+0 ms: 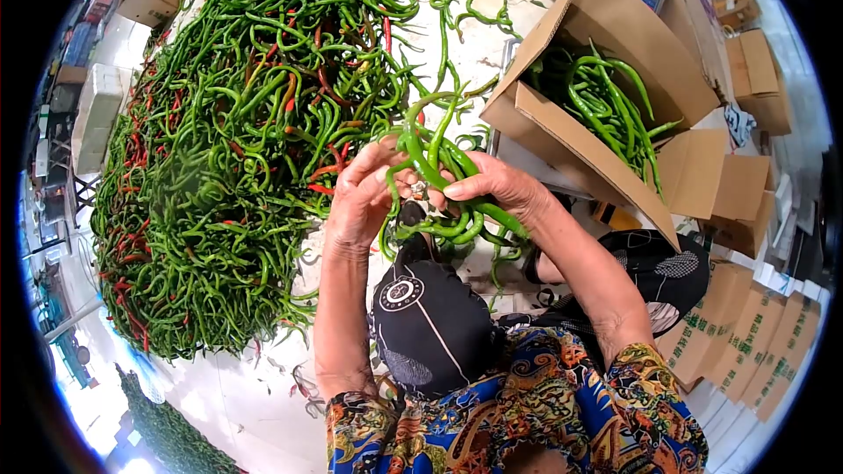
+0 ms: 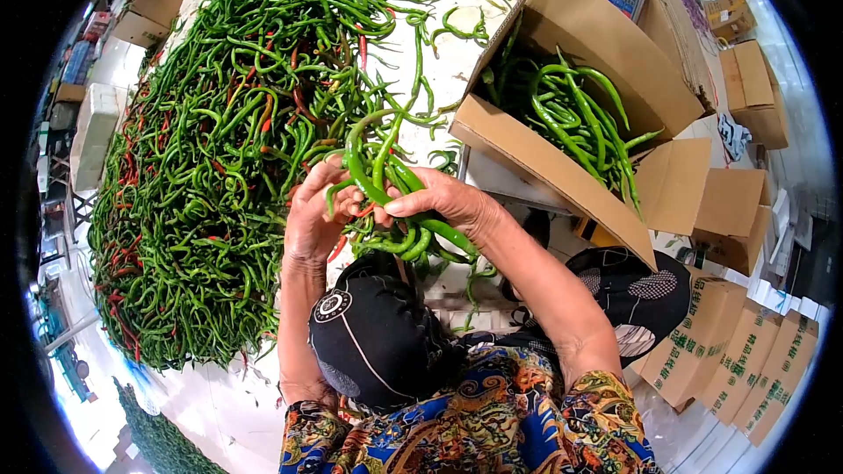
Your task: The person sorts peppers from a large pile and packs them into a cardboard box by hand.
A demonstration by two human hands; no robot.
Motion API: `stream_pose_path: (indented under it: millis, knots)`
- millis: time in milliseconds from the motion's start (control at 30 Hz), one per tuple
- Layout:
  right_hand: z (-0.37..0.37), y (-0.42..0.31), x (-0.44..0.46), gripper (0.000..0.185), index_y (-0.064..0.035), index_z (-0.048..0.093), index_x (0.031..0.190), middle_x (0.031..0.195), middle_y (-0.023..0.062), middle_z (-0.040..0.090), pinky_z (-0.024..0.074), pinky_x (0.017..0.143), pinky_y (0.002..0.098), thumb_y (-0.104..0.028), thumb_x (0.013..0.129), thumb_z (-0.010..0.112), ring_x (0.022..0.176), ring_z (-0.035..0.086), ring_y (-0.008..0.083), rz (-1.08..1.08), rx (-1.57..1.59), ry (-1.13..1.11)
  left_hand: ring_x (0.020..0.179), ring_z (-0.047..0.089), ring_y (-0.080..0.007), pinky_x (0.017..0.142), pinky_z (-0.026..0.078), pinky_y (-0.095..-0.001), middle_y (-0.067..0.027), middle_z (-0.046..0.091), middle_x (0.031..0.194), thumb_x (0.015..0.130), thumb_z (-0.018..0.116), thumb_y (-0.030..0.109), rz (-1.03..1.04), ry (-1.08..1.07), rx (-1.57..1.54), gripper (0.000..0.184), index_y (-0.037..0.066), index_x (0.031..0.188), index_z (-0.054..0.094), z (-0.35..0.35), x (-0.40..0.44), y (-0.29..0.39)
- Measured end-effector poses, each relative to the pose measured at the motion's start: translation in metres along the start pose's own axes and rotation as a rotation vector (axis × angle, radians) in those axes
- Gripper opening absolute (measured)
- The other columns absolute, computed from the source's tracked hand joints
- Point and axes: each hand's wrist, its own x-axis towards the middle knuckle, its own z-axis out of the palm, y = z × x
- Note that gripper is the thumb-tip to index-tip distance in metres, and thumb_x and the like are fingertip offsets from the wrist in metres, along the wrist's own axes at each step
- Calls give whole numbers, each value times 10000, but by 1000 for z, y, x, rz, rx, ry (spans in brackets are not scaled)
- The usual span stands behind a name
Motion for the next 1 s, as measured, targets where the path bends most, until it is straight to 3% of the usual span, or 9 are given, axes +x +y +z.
stream_pose_path:
  millis: [100,167,267,433,667,800,867,933,1000]
  knots:
    - [13,0,-2,526,-4,551,1188,1052,67,630,458,909,295,-182,729,736,981,589,159,-12,51,80,940,622,-180,776,517,-299,-110,638,1094,823,697,186,57,-15,-69,482,-1,1239,540,11,0,2]
    - [15,5,2,582,-8,540,1225,1125,54,617,437,955,291,-163,711,765,1048,565,149,-35,39,130,945,613,-167,796,507,-295,-91,636,1084,804,723,188,64,13,119,481,5,1215,552,17,-2,3]
    - [11,14,7,548,-15,551,1223,1100,42,615,444,932,284,-142,724,737,1012,563,126,-55,-139,158,962,600,-145,880,471,-298,-39,636,1060,764,752,87,109,-7,269,457,17,1178,571,27,-4,0]
    - [14,15,5,574,-9,516,1285,1120,43,606,458,930,295,-119,766,737,1013,562,125,-100,-203,148,977,611,-157,901,471,-316,-41,641,1060,793,724,57,82,84,288,383,18,1145,579,26,-7,-4]
    - [19,16,2,504,-18,522,1251,1121,27,563,414,971,297,-94,798,727,1068,529,142,-114,-404,144,788,586,-116,732,471,-252,-49,640,903,890,648,127,213,203,376,182,2,1021,631,30,-15,-7]
    - [33,1,-1,496,-26,526,1240,1062,21,569,419,952,292,-137,804,736,1030,527,132,-115,-380,189,739,555,-95,682,442,-231,-33,621,846,903,644,150,259,259,437,174,0,993,639,36,-17,-1]
    - [36,3,2,408,-28,549,1177,1042,11,578,449,879,275,-165,828,712,945,537,111,-203,-298,227,737,552,-91,681,439,-228,-23,619,851,905,643,146,224,269,486,166,3,990,642,38,-22,3]
    - [36,-4,0,374,-22,560,1158,1034,16,590,461,846,273,-165,839,695,921,543,103,-171,-354,269,799,583,-138,725,466,-262,-42,626,882,873,650,65,231,247,871,129,0,984,649,47,-25,12]
    - [33,4,3,336,-25,578,1117,975,14,608,476,814,272,-160,833,696,895,553,95,-255,-177,298,841,607,-202,762,477,-287,-88,636,917,806,680,13,435,23,1098,192,-9,994,652,37,-23,7]
